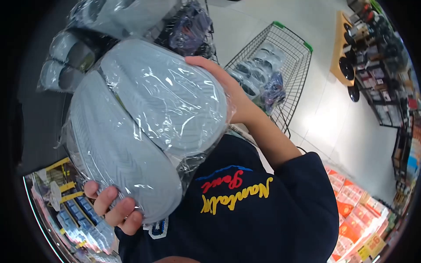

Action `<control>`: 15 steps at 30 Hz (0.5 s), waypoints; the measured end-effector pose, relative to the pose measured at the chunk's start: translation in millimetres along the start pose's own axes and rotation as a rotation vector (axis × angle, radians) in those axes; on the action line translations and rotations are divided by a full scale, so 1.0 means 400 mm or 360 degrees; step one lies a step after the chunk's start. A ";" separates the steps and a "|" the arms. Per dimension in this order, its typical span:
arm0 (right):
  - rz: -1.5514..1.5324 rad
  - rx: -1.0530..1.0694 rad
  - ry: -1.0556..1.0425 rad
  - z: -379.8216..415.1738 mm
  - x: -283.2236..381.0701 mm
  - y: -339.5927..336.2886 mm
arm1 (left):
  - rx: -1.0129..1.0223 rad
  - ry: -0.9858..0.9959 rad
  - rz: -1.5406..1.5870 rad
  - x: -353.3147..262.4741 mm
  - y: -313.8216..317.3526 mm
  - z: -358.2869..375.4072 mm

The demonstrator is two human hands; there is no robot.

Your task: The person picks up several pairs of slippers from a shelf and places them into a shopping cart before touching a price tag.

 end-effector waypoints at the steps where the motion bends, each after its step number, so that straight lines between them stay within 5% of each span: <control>1: 0.0031 -0.0035 0.0008 0.035 0.003 -0.045 | -0.0097 0.0071 0.0099 0.003 0.037 -0.026; 4: -0.0031 -0.0276 0.0029 0.129 0.005 -0.164 | -0.0347 -0.0086 0.0359 -0.006 0.147 -0.072; 8: -0.0480 -0.0916 0.0408 0.245 0.006 -0.312 | -0.0213 -0.0306 0.1030 0.012 0.296 -0.122; 9: -0.0467 -0.0812 0.0200 0.275 0.031 -0.362 | -0.0140 -0.0379 0.1261 0.026 0.363 -0.143; 12: 0.0590 -0.0902 0.0008 0.364 0.083 -0.489 | -0.0295 -0.0815 0.1769 0.065 0.588 -0.151; 15: 0.0823 -0.1156 0.0133 0.417 0.066 -0.585 | -0.0153 -0.1380 0.2149 0.038 0.855 -0.094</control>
Point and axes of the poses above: each hand's wrist, its own z-axis away from the middle knuckle, its own y-axis out of the palm, x = y × z, the point moved 7 cm from there along -z, towards the middle knuckle, and after that the axes turned 11 degrees about z, right-handed, at the moved point
